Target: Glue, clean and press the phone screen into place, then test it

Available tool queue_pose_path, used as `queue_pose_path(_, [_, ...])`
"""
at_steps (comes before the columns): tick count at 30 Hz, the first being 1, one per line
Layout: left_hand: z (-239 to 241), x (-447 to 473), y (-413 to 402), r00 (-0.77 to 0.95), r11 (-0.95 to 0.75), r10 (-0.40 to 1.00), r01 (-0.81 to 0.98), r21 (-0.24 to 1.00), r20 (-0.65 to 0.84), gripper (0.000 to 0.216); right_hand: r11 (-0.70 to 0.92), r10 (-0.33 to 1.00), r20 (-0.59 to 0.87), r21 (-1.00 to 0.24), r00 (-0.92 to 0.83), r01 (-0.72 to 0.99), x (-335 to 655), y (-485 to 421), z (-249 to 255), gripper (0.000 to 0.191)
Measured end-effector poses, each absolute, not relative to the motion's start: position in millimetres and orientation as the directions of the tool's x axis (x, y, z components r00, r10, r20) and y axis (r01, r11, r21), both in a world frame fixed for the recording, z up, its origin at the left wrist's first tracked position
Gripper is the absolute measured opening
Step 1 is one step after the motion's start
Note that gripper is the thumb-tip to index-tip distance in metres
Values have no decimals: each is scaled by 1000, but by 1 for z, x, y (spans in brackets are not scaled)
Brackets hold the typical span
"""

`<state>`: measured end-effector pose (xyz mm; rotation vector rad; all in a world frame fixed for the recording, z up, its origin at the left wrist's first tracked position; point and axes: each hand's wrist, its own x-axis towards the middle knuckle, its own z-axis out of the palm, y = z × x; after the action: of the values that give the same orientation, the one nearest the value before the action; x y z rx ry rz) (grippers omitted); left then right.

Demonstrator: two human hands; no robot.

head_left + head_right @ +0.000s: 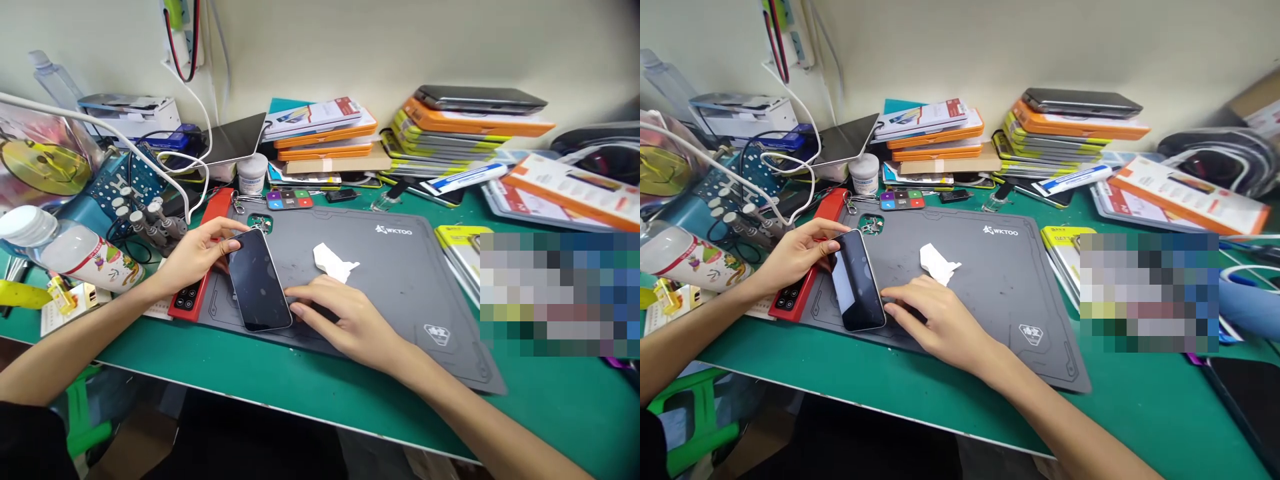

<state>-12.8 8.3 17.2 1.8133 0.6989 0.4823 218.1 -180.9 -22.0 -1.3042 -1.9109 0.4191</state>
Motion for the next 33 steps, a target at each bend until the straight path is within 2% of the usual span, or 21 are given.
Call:
queue_pose_path(10, [13,-13,10,782,-191,623,186,964,-27,38,444,890,392,-633,-232,634,219,-182,-21,17])
queue_pose_path(16, [18,-13,8,759,-217,648,275,936,-73,32,460,886,373,-639,-274,616,218,-183,-18,20])
queue_pose_path(20, [21,-14,5,748,-259,658,329,908,-83,38,470,881,378,-639,-282,609,218,-182,-20,20])
queue_pose_path(23, [24,-15,4,777,-382,623,398,834,-85,43,438,888,409,-617,-210,653,218,-177,-22,19])
queue_pose_path(27, [25,-16,10,819,-543,571,425,724,-53,47,292,896,444,-561,-17,774,229,-171,-18,32])
queue_pose_path(30, [24,-16,13,844,-587,536,395,707,-27,57,140,883,453,-497,118,857,247,-168,-14,30])
queue_pose_path(33, [25,-14,11,855,-616,519,362,700,14,61,56,893,426,-429,147,902,262,-166,-14,29])
